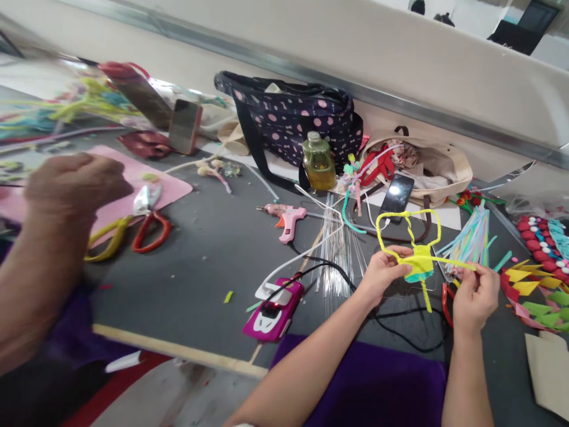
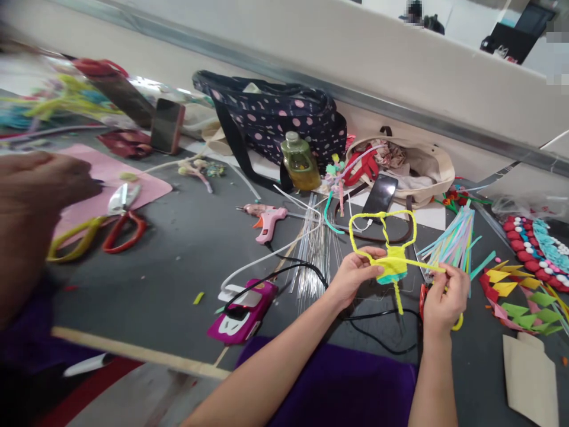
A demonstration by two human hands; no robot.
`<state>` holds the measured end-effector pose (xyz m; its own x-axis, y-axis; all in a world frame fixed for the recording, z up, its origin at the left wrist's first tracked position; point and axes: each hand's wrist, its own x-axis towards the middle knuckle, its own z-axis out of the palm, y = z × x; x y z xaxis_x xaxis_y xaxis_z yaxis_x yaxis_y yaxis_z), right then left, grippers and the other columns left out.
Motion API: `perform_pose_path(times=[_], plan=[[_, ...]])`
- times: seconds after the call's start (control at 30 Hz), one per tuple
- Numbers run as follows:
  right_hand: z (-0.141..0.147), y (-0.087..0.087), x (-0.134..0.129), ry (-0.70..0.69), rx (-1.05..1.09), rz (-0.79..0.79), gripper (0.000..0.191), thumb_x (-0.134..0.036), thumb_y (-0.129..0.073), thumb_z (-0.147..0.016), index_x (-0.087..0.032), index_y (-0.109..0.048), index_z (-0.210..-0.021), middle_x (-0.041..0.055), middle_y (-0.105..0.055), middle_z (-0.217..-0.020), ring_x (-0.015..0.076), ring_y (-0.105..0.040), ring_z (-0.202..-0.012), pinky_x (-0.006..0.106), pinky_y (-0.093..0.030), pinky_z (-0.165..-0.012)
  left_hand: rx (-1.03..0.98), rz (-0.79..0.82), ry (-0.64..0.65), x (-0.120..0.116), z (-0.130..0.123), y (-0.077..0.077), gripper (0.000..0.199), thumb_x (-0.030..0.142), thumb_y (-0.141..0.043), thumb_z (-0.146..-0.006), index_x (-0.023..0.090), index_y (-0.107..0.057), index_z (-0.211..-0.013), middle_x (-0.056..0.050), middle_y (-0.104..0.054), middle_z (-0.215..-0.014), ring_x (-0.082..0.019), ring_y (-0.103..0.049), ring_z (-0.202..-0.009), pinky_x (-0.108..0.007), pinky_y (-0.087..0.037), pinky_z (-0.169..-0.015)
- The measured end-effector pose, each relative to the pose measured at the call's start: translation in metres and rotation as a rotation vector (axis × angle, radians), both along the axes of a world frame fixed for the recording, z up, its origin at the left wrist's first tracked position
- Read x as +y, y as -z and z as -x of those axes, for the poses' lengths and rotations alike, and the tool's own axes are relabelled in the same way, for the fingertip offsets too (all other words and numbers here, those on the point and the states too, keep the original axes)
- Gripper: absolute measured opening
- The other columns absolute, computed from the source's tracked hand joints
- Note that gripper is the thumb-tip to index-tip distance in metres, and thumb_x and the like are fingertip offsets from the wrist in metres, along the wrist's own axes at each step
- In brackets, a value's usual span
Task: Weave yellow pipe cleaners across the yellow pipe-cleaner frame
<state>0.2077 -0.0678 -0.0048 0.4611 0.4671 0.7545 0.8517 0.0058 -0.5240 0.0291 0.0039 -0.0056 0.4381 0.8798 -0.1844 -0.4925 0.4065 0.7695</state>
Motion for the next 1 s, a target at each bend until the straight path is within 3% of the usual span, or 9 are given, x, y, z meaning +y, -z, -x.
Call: perform_pose_path(times=[0.13, 0.3, 0.6, 1.0], plan=[[0.03, -0.004, 0.0, -0.216, 0.138, -0.129, 0.01, -0.023, -0.05, -0.093, -0.019, -0.058, -0.096, 0.0079, -0.065, -0.092, 0.0194, -0.067, -0.077, 0.038, -0.056, -0.07, 0.008, -0.029, -0.019, -0.002, -0.002, 0.001, 0.039, 0.021, -0.084, -0.055, 0.014, -0.07, -0.09, -0.007, -0.071, -0.088, -0.016, -0.065, -0.078, -0.028, -0.049, -0.075], [0.053, -0.006, -0.007, -0.367, 0.013, -0.159, 0.012, -0.015, -0.056, -0.088, -0.022, -0.06, -0.097, 0.0043, -0.069, -0.085, 0.0196, -0.069, -0.077, 0.041, -0.057, -0.075, 0.042, -0.103, -0.05, -0.004, -0.003, 0.0, 0.034, 0.02, -0.081, -0.058, 0.015, -0.07, -0.089, -0.008, -0.072, -0.089, -0.019, -0.066, -0.084, -0.03, -0.05, -0.079], [0.052, -0.004, -0.008, -0.329, -0.027, -0.084, 0.01, -0.019, -0.054, -0.09, -0.023, -0.059, -0.098, 0.0044, -0.07, -0.085, 0.0204, -0.07, -0.08, 0.042, -0.057, -0.077, 0.076, -0.156, -0.059, -0.006, -0.004, 0.0, 0.031, 0.019, -0.079, -0.06, 0.014, -0.07, -0.089, -0.008, -0.072, -0.089, -0.019, -0.066, -0.085, -0.029, -0.051, -0.078], [0.048, -0.001, 0.003, -0.343, -0.029, -0.039, 0.012, -0.012, -0.061, -0.086, -0.02, -0.066, -0.093, 0.0053, -0.07, -0.085, 0.0185, -0.068, -0.08, 0.035, -0.057, -0.077, 0.054, -0.145, -0.043, -0.007, -0.003, 0.0, 0.029, 0.022, -0.08, -0.061, 0.014, -0.07, -0.088, -0.007, -0.071, -0.089, -0.018, -0.065, -0.081, -0.03, -0.051, -0.078]])
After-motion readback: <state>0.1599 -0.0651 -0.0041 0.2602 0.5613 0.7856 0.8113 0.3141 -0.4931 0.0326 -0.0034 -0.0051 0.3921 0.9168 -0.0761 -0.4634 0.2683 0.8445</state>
